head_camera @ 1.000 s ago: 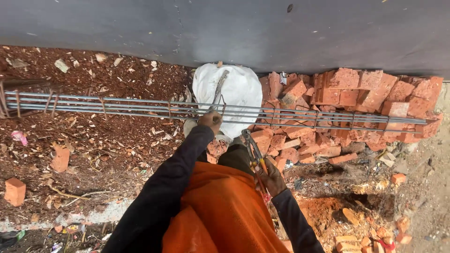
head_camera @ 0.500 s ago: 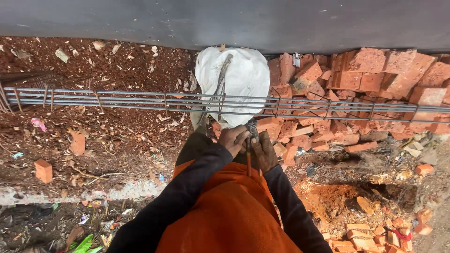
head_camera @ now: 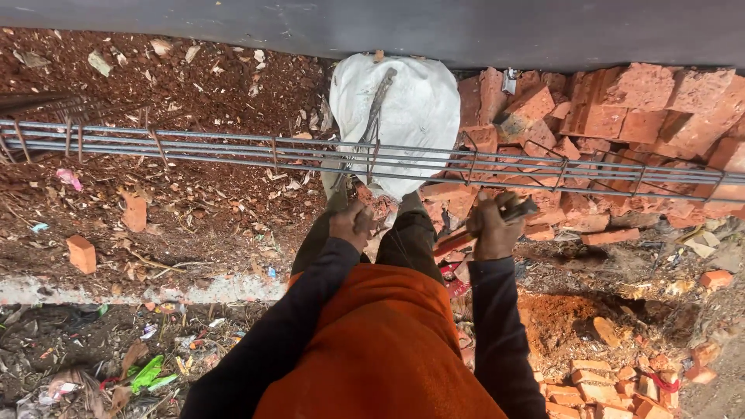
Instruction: The person constructs a rebar cage by positioning metal stirrups along the rebar rods and twisting wire around the intersections using pliers.
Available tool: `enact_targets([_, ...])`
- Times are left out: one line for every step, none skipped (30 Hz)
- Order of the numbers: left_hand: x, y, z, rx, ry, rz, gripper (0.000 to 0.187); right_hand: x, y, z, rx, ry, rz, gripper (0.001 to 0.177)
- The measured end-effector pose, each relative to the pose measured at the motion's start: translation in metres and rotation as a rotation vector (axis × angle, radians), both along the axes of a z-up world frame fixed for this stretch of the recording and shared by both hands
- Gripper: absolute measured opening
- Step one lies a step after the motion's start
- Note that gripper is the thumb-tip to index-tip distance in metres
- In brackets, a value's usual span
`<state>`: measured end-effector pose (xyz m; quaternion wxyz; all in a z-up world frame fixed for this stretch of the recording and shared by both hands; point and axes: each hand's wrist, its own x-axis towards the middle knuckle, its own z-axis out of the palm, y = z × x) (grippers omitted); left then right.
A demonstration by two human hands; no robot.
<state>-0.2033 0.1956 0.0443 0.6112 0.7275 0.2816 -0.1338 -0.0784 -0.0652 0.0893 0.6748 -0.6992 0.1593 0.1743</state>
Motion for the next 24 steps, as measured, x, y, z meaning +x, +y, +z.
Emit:
enact_targets([0.003,0.008,-0.002,-0.116,0.145,0.135,0.018,0.013,-0.004,0.007,-0.115,-0.054,0.049,0.025])
enact_targets([0.003,0.008,-0.015,-0.115,0.146,0.144,0.018,0.021,0.013,0.016,-0.113,-0.053,0.058,0.025])
enact_targets([-0.001,0.005,-0.026,-0.274,0.112,0.186,0.020,0.025,0.026,0.028,-0.316,-0.169,0.261,0.017])
enact_targets([-0.005,0.002,-0.038,-0.433,0.077,0.228,0.021,0.029,0.041,0.039,-0.515,-0.286,0.469,0.016])
enact_targets([0.001,-0.004,-0.046,-0.442,0.074,0.238,0.021,0.023,0.053,0.032,-0.523,-0.289,0.480,0.016])
enact_targets([0.008,-0.009,-0.055,-0.562,0.020,0.271,0.023,0.016,0.066,0.023,-0.640,-0.352,0.706,0.019])
enact_targets([0.014,-0.013,-0.063,-0.677,-0.035,0.311,0.024,0.010,0.080,0.014,-0.748,-0.415,0.941,0.023])
enact_targets([0.020,-0.016,-0.064,-0.682,-0.038,0.329,0.024,0.003,0.087,0.002,-0.748,-0.418,0.960,0.023])
enact_targets([0.025,-0.016,-0.065,-0.718,-0.056,0.381,0.026,-0.005,0.096,-0.011,-0.726,-0.379,0.981,0.027])
enact_targets([0.030,-0.015,-0.066,-0.754,-0.074,0.433,0.029,-0.014,0.105,-0.024,-0.704,-0.340,1.002,0.031])
enact_targets([0.027,-0.016,-0.077,-0.755,-0.068,0.453,0.029,-0.020,0.110,-0.032,-0.699,-0.334,1.021,0.031])
enact_targets([0.024,-0.017,-0.088,-0.789,-0.056,0.532,0.028,-0.027,0.116,-0.040,-0.700,-0.325,0.968,0.025])
enact_targets([0.021,-0.022,-0.098,-0.826,-0.043,0.608,0.028,-0.033,0.118,-0.047,-0.705,-0.313,0.913,0.022])
enact_targets([0.016,-0.025,-0.109,-0.830,-0.035,0.624,0.028,-0.033,0.118,-0.056,-0.706,-0.304,0.930,0.022])
enact_targets([0.012,-0.027,-0.120,-0.860,-0.015,0.674,0.028,-0.033,0.120,-0.064,-0.808,-0.279,0.923,0.021])
enact_targets([0.008,-0.029,-0.131,-0.889,0.005,0.725,0.028,-0.033,0.122,-0.073,-0.910,-0.255,0.916,0.020])
enact_targets([0.008,-0.025,-0.130,-0.893,0.004,0.732,0.028,-0.029,0.115,-0.088,-0.913,-0.256,0.924,0.020])
enact_targets([0.009,-0.021,-0.128,-0.861,-0.007,0.693,0.031,-0.024,0.108,-0.104,-0.798,-0.222,0.872,0.014])
enact_targets([0.009,-0.018,-0.126,-0.828,-0.016,0.653,0.035,-0.020,0.100,-0.119,-0.683,-0.187,0.818,0.013])
enact_targets([0.004,-0.022,-0.146,-0.831,-0.015,0.660,0.035,-0.015,0.103,-0.122,-0.686,-0.186,0.825,0.013])
enact_targets([-0.004,-0.025,-0.164,-0.828,0.000,0.721,0.032,-0.012,0.105,-0.123,-0.651,-0.056,0.826,0.015])
enact_targets([-0.012,-0.029,-0.183,-0.824,0.015,0.782,0.030,-0.009,0.108,-0.125,-0.614,0.073,0.824,0.017])
enact_targets([-0.014,-0.031,-0.196,-0.828,0.017,0.785,0.030,-0.007,0.102,-0.139,-0.618,0.076,0.826,0.017])
enact_targets([-0.016,-0.034,-0.208,-0.748,-0.003,0.835,0.025,-0.006,0.095,-0.153,-0.380,0.169,0.702,0.016])
